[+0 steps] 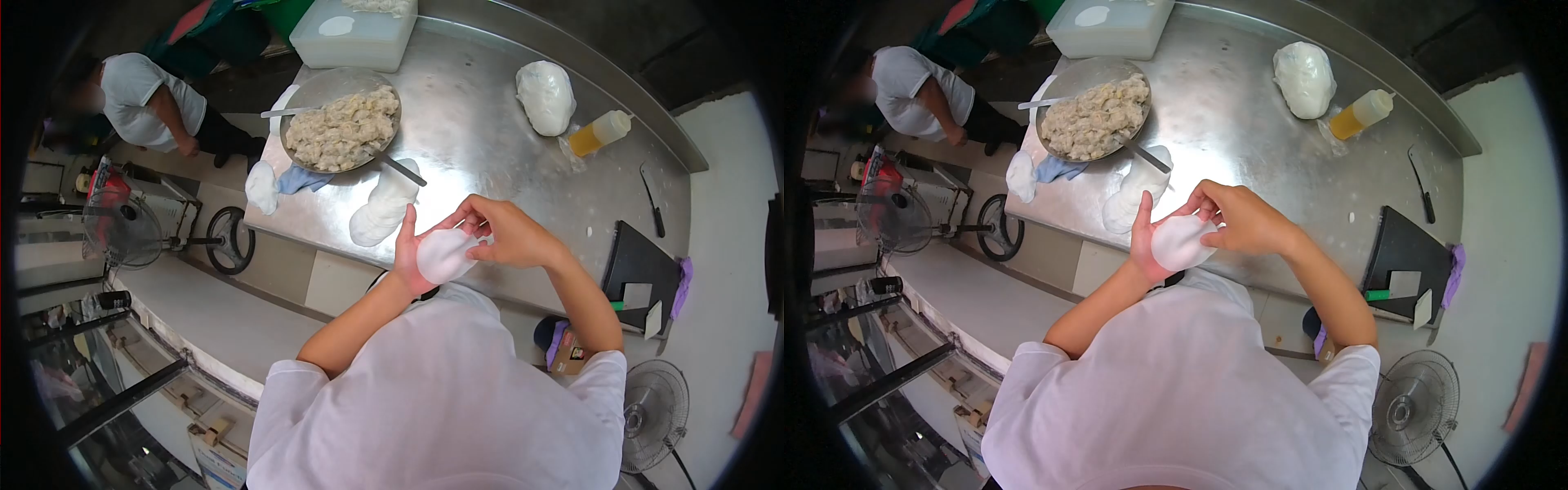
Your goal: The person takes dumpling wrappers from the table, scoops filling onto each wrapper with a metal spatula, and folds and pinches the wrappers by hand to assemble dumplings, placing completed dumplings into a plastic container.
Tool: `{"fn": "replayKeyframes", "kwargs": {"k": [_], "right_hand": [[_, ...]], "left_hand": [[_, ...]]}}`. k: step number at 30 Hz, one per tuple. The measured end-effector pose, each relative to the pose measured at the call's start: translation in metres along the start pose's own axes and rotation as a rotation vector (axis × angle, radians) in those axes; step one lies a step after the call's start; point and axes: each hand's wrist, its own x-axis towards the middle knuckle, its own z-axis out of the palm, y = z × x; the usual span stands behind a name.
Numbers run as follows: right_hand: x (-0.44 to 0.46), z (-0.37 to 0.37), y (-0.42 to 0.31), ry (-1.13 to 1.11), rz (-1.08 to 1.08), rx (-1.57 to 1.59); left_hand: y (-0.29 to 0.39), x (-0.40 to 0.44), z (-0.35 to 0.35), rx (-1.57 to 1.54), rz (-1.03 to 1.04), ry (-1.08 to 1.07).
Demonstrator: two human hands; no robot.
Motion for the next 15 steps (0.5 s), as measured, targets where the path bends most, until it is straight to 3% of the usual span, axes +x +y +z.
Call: {"fn": "replayKeyframes", "kwargs": {"k": [4, 8, 13, 15], "right_hand": [[-0.005, 0.009, 0.011, 0.064, -0.008, 0.030], [-0.011, 0.011, 0.014, 0.071, 0.014, 0.074], [-0.014, 0.009, 0.022, 0.115, 0.033, 0.117], [-0.013, 0.007, 0.022, 0.119, 0.029, 0.101]], "left_hand": [[-0.002, 0.002, 0.005, 0.031, -0.016, 0.128], [-0.004, 0.000, -0.009, 0.004, -0.075, 0.114], [-0.003, -0.004, -0.020, 0.162, -0.079, 0.364], [-0.003, -0.006, -0.019, 0.176, -0.086, 0.292]]}}
